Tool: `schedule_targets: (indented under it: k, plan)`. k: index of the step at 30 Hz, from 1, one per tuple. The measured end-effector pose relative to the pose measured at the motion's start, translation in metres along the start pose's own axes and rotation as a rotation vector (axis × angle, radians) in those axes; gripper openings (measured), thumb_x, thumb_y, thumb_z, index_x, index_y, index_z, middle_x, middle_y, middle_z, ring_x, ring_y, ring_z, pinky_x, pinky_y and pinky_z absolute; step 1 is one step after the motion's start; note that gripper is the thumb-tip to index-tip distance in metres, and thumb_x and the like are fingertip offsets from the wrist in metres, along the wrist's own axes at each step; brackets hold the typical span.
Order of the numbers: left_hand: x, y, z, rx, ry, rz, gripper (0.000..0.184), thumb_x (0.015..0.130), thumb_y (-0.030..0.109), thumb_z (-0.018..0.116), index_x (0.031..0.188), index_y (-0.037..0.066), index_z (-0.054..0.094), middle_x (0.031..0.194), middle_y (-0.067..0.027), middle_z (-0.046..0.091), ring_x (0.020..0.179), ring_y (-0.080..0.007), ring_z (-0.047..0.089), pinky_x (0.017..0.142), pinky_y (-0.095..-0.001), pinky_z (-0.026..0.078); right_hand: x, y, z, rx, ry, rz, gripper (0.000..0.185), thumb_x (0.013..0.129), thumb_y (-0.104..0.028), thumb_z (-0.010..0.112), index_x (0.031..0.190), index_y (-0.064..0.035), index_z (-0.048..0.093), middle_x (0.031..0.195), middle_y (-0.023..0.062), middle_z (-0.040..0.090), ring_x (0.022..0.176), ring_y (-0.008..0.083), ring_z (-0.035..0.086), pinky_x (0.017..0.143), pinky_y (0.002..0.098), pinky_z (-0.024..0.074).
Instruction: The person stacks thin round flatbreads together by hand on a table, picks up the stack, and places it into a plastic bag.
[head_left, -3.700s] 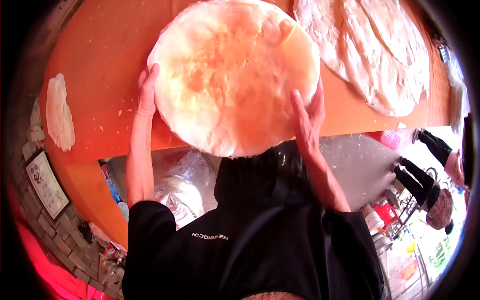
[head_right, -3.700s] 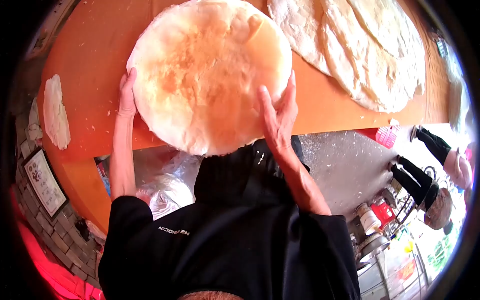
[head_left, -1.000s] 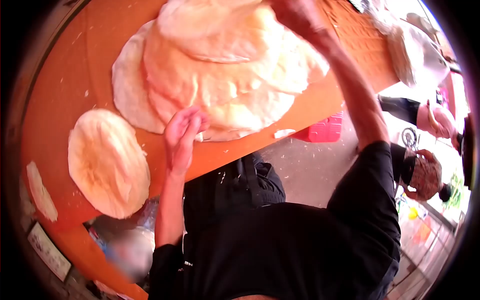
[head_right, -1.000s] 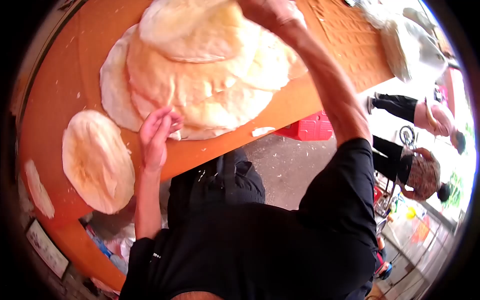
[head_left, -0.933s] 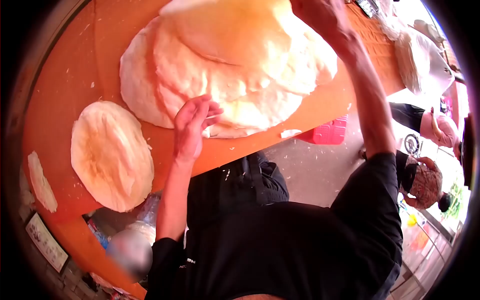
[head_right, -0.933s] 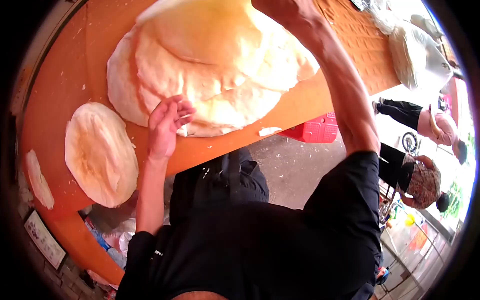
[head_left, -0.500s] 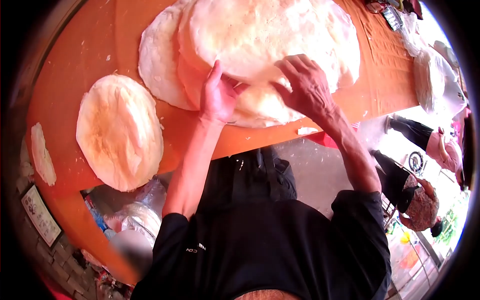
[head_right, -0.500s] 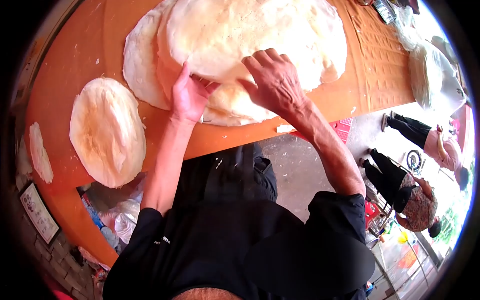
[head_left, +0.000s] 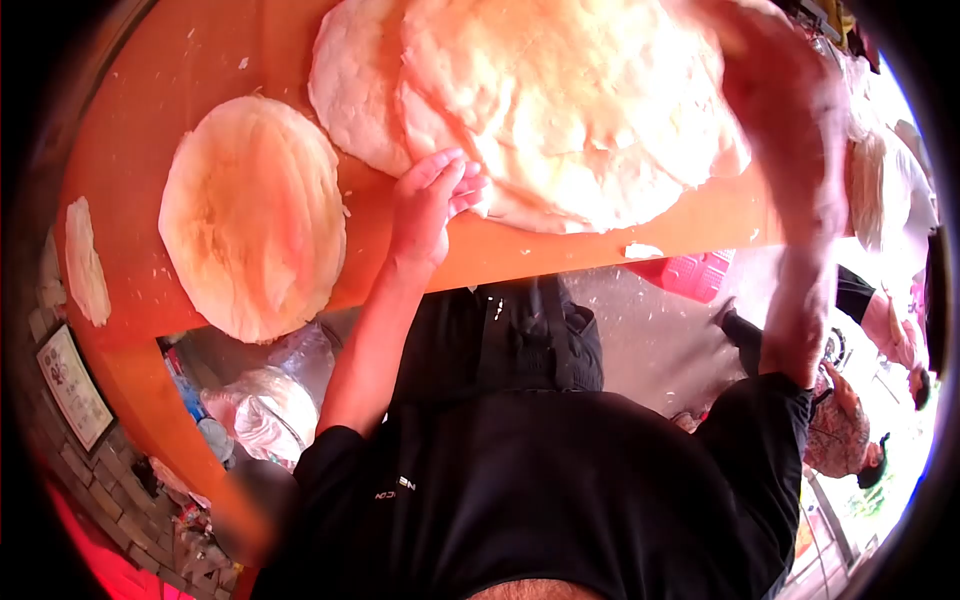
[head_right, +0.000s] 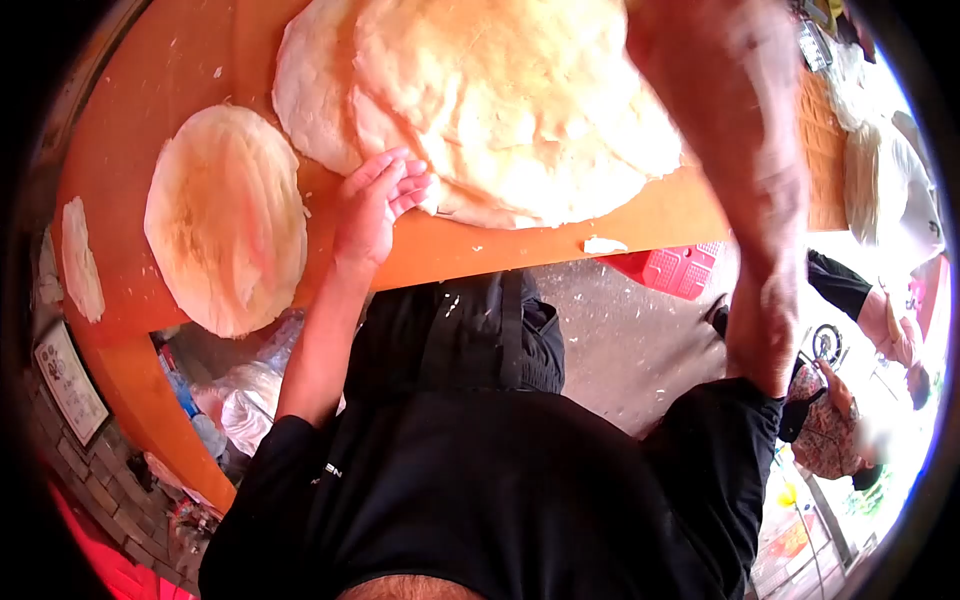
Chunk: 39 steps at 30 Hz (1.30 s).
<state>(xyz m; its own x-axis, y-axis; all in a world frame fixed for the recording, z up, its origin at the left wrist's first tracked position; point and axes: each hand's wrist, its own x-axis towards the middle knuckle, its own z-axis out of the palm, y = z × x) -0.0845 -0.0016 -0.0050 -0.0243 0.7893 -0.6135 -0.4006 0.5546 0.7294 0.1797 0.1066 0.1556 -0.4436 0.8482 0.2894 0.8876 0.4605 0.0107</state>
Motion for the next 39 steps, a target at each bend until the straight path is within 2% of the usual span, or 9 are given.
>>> schedule_targets:
  k: [5, 7, 10, 17, 21, 26, 30, 33, 39]
  plan:
    - [0.017, 0.009, -0.003, -0.097, -0.055, -0.098, 0.039, 0.093, 0.018, 0.057, 0.125, -0.002, 0.047, 0.098, -0.0136, 0.063, 0.086, -0.0228, 0.065, 0.078, -0.0338, 0.053, -0.023, -0.023, 0.101, -0.009, -0.526, 0.038, 0.015, 0.075, -0.004, 0.055, 0.085, -0.0088, 0.066, 0.080, 0.0117, 0.066, 0.080, 0.0306, 0.064, 0.071, 0.0417, 0.0517]
    - [0.017, 0.018, 0.005, 0.023, -0.068, -0.033, 0.041, 0.093, 0.018, 0.059, 0.127, -0.002, 0.046, 0.096, -0.0121, 0.062, 0.084, -0.0224, 0.066, 0.073, -0.0325, 0.055, -0.026, -0.019, 0.108, 0.135, -0.424, 0.055, 0.012, 0.076, -0.007, 0.057, 0.084, -0.0065, 0.066, 0.076, 0.0130, 0.066, 0.071, 0.0320, 0.065, 0.061, 0.0421, 0.0521]
    - [0.019, 0.015, 0.011, 0.037, -0.001, 0.018, 0.043, 0.092, 0.015, 0.059, 0.129, -0.003, 0.045, 0.094, -0.0105, 0.061, 0.082, -0.0209, 0.066, 0.067, -0.0286, 0.055, -0.035, -0.016, 0.092, 0.119, -0.082, 0.045, 0.016, 0.076, -0.009, 0.058, 0.089, -0.0094, 0.068, 0.082, 0.0108, 0.067, 0.081, 0.0309, 0.063, 0.071, 0.0408, 0.0517]
    - [0.038, 0.016, 0.011, -0.087, 0.005, 0.023, 0.032, 0.089, 0.011, 0.061, 0.117, -0.002, 0.053, 0.090, -0.0075, 0.062, 0.076, -0.0180, 0.064, 0.066, -0.0267, 0.054, -0.029, -0.039, 0.100, 0.150, -0.063, 0.065, 0.027, 0.073, 0.002, 0.056, 0.096, -0.0049, 0.068, 0.093, 0.0102, 0.069, 0.087, 0.0291, 0.064, 0.078, 0.0371, 0.0527]
    - [0.045, 0.013, 0.014, 0.057, 0.022, 0.229, 0.025, 0.087, 0.008, 0.062, 0.110, 0.000, 0.055, 0.087, -0.0052, 0.061, 0.065, -0.0141, 0.060, 0.062, -0.0263, 0.053, -0.046, -0.057, 0.147, 0.332, 0.065, 0.028, 0.017, 0.073, -0.003, 0.058, 0.086, -0.0068, 0.067, 0.078, 0.0103, 0.065, 0.082, 0.0291, 0.062, 0.071, 0.0373, 0.0519]
    - [0.040, 0.022, 0.013, -0.125, -0.158, -0.059, 0.022, 0.091, 0.019, 0.059, 0.106, 0.003, 0.057, 0.089, -0.0059, 0.063, 0.061, -0.0184, 0.063, 0.052, -0.0205, 0.048, -0.024, -0.072, 0.140, 0.309, 0.090, -0.020, 0.011, 0.071, -0.004, 0.058, 0.079, -0.0029, 0.065, 0.074, 0.0102, 0.063, 0.079, 0.0281, 0.061, 0.068, 0.0376, 0.0504]
    - [0.054, 0.024, 0.001, -0.206, -0.302, -0.073, 0.014, 0.093, 0.017, 0.053, 0.098, 0.004, 0.055, 0.086, -0.0064, 0.062, 0.061, -0.0172, 0.061, 0.044, -0.0218, 0.039, -0.051, -0.089, 0.151, 0.375, 0.060, -0.038, 0.049, 0.073, -0.029, 0.073, 0.114, -0.0049, 0.058, 0.100, 0.0126, 0.062, 0.100, 0.0309, 0.058, 0.086, 0.0410, 0.0467]
    - [0.071, 0.018, -0.005, -0.364, -0.466, -0.085, 0.011, 0.093, 0.013, 0.051, 0.098, 0.003, 0.053, 0.087, -0.0080, 0.062, 0.060, -0.0173, 0.061, 0.044, -0.0220, 0.039, -0.061, -0.084, 0.173, 0.251, 0.126, 0.052, 0.043, 0.072, -0.020, 0.068, 0.112, -0.0045, 0.057, 0.107, 0.0143, 0.060, 0.104, 0.0328, 0.055, 0.092, 0.0401, 0.0438]
    - [0.036, 0.027, 0.008, -0.266, -0.204, -0.039, 0.023, 0.091, 0.011, 0.051, 0.112, 0.000, 0.052, 0.095, -0.0135, 0.064, 0.068, -0.0189, 0.061, 0.050, -0.0238, 0.042, -0.017, -0.045, 0.142, 0.140, 0.008, 0.138, 0.015, 0.077, -0.012, 0.056, 0.086, -0.0108, 0.068, 0.073, 0.0102, 0.066, 0.066, 0.0289, 0.064, 0.056, 0.0389, 0.0508]
